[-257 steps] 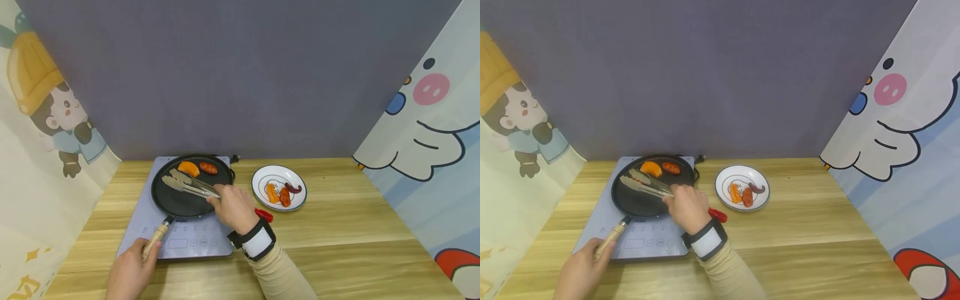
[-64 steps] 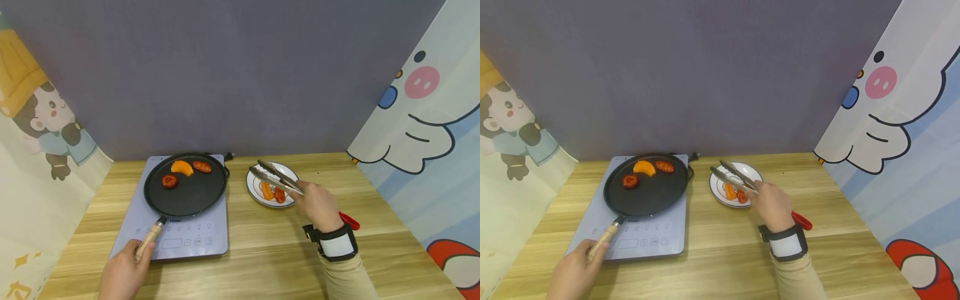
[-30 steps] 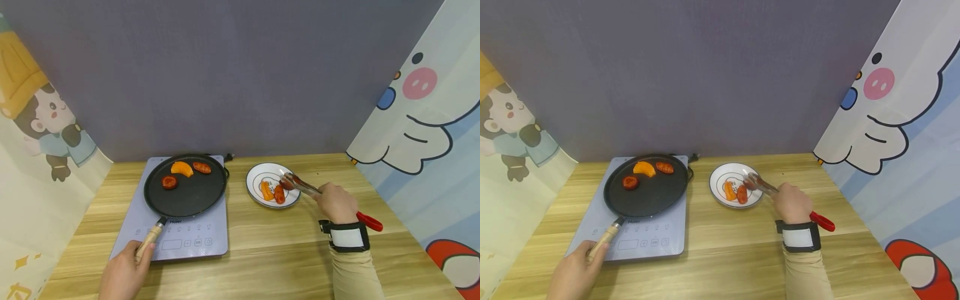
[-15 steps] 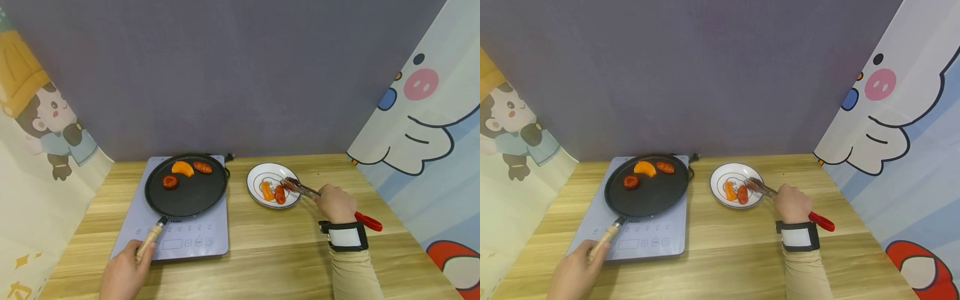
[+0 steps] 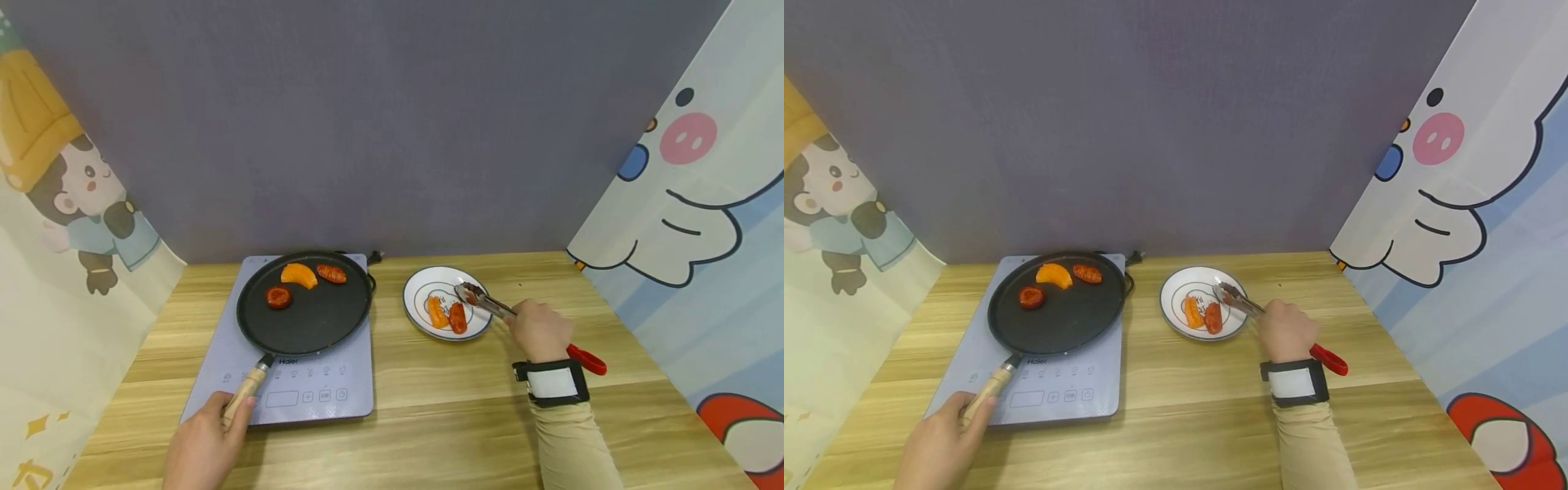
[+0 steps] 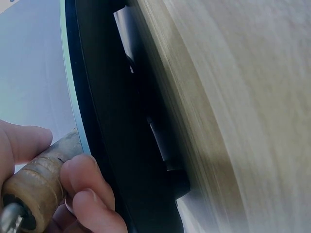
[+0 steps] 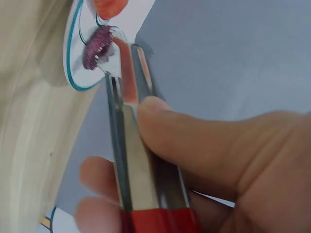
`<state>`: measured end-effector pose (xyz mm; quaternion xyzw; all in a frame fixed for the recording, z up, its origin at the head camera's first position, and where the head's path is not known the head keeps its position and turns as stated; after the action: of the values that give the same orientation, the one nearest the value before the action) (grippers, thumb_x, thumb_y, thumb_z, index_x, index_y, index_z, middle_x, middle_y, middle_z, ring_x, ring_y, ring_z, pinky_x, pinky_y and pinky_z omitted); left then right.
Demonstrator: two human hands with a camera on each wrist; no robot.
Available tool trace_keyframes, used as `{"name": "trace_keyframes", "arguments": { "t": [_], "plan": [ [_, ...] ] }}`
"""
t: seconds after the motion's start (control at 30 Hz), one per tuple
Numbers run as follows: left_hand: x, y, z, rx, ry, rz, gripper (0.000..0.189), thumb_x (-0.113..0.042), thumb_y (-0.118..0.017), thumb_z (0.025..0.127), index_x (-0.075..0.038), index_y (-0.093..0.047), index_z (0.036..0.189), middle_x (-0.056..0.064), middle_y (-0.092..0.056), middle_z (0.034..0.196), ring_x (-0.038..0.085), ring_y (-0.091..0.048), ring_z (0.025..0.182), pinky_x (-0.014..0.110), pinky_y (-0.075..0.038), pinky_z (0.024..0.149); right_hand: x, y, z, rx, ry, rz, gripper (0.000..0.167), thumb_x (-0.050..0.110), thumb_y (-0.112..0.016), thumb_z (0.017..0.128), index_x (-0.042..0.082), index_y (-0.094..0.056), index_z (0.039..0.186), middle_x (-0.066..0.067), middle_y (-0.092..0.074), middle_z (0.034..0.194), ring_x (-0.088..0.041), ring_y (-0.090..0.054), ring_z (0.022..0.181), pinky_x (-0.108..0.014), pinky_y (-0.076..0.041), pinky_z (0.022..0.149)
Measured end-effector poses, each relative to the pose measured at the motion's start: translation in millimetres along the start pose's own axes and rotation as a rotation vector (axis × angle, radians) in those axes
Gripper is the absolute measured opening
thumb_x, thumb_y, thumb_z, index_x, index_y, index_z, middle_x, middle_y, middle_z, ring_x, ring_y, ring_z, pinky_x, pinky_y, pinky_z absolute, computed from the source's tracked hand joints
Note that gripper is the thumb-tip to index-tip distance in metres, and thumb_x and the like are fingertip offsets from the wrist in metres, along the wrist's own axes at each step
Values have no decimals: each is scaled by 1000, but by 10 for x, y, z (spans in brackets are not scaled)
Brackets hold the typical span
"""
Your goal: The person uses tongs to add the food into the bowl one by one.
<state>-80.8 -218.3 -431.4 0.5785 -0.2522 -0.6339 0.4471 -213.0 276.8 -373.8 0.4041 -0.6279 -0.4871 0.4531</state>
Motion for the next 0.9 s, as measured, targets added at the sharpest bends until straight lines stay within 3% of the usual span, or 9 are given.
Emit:
{"name": "trace_keyframes", "arguments": {
  "t": [0.33, 0.47, 0.67, 0.8, 0.9],
  "plan": [
    [-17, 1, -14, -43, -22, -5, 30, -29, -70, 96, 1, -68, 98, 2, -52, 60, 19, -48, 54, 37, -37, 49, 70, -113, 50, -65, 43, 69, 27, 32, -65, 99, 12, -77, 112, -18, -72, 94, -34, -66, 75, -44, -42, 54],
    [-22, 0, -17, -47, -24, -7, 30, -29, -70, 96, 1, -68, 98, 2, -52, 59, 18, -48, 53, 37, -37, 49, 115, -166, 63, -79, 61, 72, 26, 32, -65, 99, 11, -77, 110, -18, -72, 91, -33, -66, 75, -44, -43, 54],
    [-21, -1, -22, -45, -19, -5, 31, -29, -70, 96, 1, -68, 99, 3, -53, 60, 19, -49, 54, 37, -37, 49, 109, -133, 39, -106, 92, 81, 37, 30, -65, 99, 2, -71, 123, -26, -72, 101, -40, -69, 81, -46, -48, 55],
    [-27, 5, -20, -44, -23, -8, 31, -29, -70, 97, 2, -68, 99, 2, -52, 60, 18, -48, 54, 36, -37, 49, 16, -99, 48, -123, 93, 81, 45, 29, -64, 99, -4, -65, 129, -33, -69, 112, -48, -69, 90, -53, -52, 62],
    [-30, 8, -20, -45, -25, -10, 31, -29, -70, 97, 2, -68, 99, 2, -51, 59, 18, -48, 54, 36, -37, 50, -26, -100, 62, -102, 89, 69, 44, 30, -64, 100, -5, -66, 127, -32, -70, 108, -47, -69, 86, -54, -52, 63]
  ]
}}
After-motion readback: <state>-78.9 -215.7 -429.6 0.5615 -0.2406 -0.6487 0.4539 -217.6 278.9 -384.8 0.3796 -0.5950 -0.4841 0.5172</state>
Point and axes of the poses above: each hand's wrist, its own z-axis towards the middle knuckle, its own y-axis out of the back of the hand, x = y × z, the point moved 3 cm from there along z, towards the middle knuckle
